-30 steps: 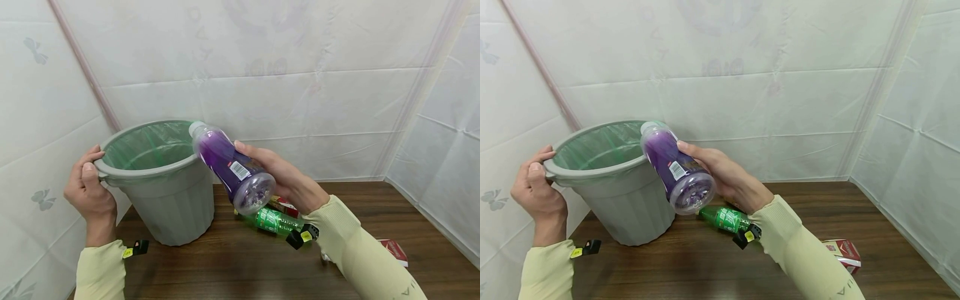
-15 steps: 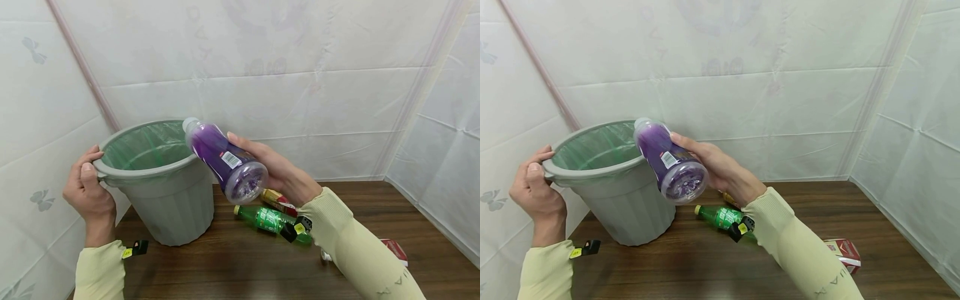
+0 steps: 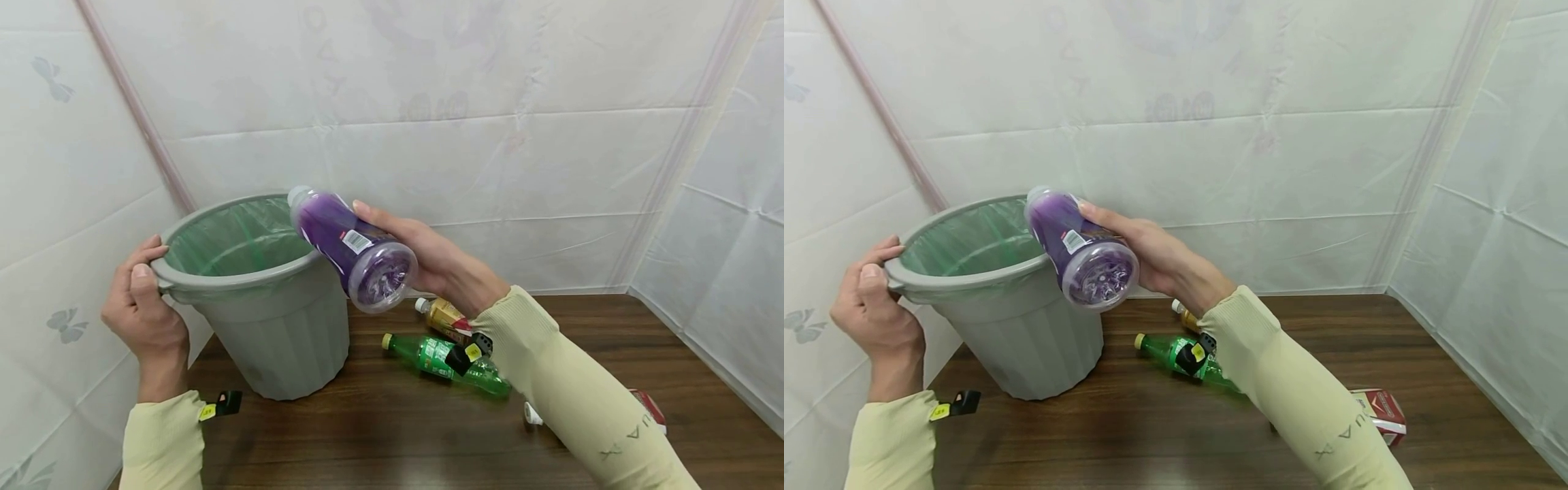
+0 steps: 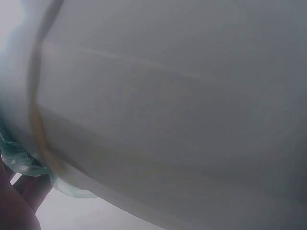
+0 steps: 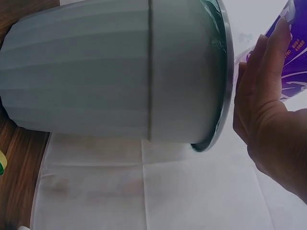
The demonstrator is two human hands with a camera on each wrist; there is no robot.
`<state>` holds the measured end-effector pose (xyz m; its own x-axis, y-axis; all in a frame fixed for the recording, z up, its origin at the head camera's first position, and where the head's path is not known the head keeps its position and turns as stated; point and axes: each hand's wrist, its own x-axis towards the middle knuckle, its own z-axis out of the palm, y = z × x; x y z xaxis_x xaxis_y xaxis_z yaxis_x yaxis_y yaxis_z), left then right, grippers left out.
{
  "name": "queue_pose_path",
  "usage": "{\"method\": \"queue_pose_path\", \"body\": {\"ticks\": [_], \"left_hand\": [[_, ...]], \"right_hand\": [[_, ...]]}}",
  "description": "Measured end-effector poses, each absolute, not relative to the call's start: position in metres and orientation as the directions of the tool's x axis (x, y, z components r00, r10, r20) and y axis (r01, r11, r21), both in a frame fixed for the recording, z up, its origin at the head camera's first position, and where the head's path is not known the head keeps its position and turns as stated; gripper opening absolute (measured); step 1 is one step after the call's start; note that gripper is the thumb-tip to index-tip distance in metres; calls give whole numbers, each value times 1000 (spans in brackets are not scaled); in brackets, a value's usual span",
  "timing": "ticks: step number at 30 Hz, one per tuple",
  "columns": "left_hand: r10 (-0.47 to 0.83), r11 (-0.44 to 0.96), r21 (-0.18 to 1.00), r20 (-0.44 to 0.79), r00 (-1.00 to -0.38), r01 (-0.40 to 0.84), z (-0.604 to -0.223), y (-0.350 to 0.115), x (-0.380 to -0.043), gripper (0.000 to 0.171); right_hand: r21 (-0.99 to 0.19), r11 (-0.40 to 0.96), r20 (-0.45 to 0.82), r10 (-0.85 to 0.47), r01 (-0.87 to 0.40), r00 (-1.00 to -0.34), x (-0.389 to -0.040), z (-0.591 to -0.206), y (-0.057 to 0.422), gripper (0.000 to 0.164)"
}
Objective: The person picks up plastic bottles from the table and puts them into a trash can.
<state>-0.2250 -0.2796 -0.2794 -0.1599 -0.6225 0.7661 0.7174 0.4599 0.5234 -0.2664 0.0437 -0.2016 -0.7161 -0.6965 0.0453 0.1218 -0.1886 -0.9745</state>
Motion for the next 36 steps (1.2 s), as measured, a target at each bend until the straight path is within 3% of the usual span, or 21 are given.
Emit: {"method": "queue_pose_path", "body": {"ticks": [36], "left_hand": [[-627, 436, 519, 761, -165, 735, -280, -277, -224, 41]], "right_hand": [[-950, -252, 55, -715, 184, -697, -269, -185, 18, 54]]}}
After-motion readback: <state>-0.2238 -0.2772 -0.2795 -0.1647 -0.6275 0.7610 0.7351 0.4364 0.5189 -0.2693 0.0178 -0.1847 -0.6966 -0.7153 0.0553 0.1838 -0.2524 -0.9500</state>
